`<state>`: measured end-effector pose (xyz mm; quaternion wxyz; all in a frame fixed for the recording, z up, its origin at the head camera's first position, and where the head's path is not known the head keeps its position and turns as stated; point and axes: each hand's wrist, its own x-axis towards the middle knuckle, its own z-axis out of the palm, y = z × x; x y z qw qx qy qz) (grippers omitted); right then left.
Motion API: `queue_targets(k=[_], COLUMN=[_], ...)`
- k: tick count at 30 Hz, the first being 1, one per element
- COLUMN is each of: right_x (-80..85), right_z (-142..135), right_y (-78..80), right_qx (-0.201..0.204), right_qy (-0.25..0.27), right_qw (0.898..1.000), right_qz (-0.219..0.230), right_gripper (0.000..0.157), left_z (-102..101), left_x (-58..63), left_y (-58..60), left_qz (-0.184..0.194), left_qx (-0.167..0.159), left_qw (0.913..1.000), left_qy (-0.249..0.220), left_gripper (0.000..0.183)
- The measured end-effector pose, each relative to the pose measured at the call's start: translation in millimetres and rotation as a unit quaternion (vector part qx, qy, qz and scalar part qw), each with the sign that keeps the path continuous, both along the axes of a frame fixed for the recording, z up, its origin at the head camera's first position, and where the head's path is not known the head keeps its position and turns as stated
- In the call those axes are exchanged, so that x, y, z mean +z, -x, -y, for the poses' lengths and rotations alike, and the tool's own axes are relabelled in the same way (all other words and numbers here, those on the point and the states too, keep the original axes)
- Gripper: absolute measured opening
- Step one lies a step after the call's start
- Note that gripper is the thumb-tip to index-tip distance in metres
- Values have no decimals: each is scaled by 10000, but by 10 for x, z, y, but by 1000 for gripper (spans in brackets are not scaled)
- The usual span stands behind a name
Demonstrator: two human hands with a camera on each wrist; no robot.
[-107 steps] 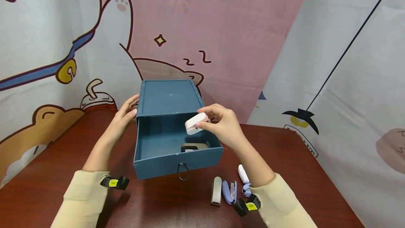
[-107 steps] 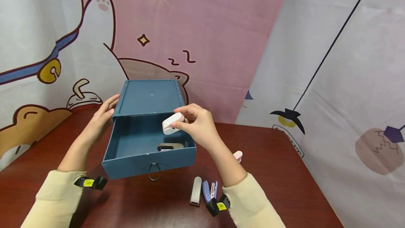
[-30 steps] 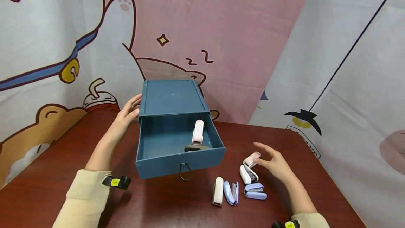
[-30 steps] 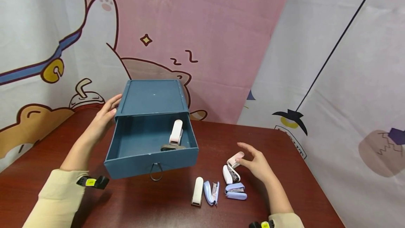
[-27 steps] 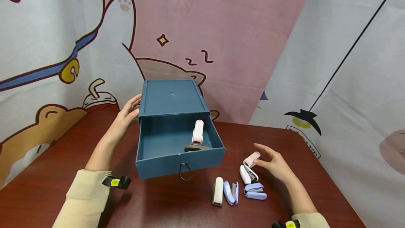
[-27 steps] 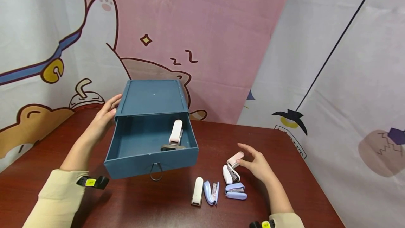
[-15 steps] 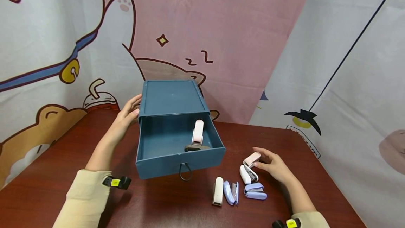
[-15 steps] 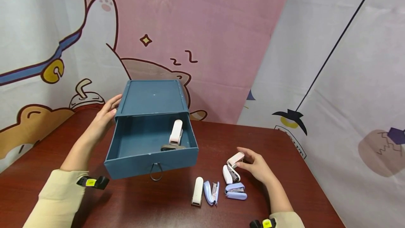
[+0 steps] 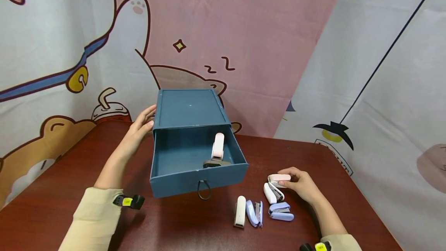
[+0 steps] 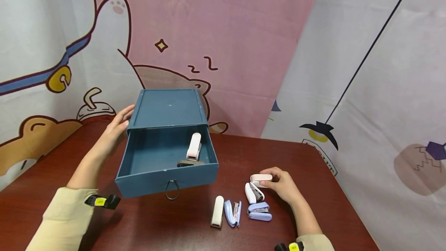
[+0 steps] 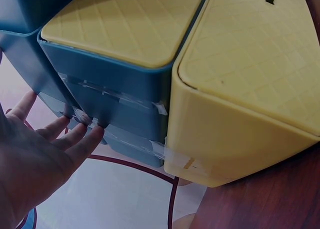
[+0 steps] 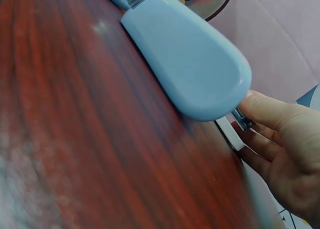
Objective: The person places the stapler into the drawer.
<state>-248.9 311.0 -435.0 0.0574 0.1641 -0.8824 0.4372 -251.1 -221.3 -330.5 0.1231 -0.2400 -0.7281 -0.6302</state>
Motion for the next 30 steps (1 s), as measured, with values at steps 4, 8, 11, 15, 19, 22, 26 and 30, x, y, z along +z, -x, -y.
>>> queue_targets(k=[4, 8, 11, 15, 19, 22, 26, 30], right_x=[-4, 13, 41, 106, 210, 311, 547, 711], right_z=[8, 27, 45, 77, 135, 190, 333, 446], right_y=[1, 5, -3, -29, -64, -99, -216, -292], right_qx=[-52, -20, -13, -79, -243, -375, -369, -266], right_qy=[132, 418, 599, 680, 761, 886, 1177, 1374], right_qw=[9999, 9991, 9982, 9974, 9959, 9940, 9903, 9873], right_qz=[19, 16, -42, -235, -424, -527, -648, -752], right_gripper=[27, 28, 29, 30, 30, 31, 30, 29], left_z=[7, 16, 20, 22, 24, 23, 22, 18], left_x=[-9, -22, -31, -39, -36, -29, -20, -13], left_y=[-6, -13, -11, -5, 2, 7, 9, 2], left_qz=[4, -5, -34, -67, -62, -58, -52, -41], left_qx=[10, 32, 3, -58, -75, -95, -76, -73], left_qw=[10000, 10000, 10000, 10000, 10000, 9999, 9999, 10000], left_qy=[13, 32, 8, -20, 17, 20, 48, 41], left_gripper=[53, 54, 54, 53, 53, 54, 54, 54])
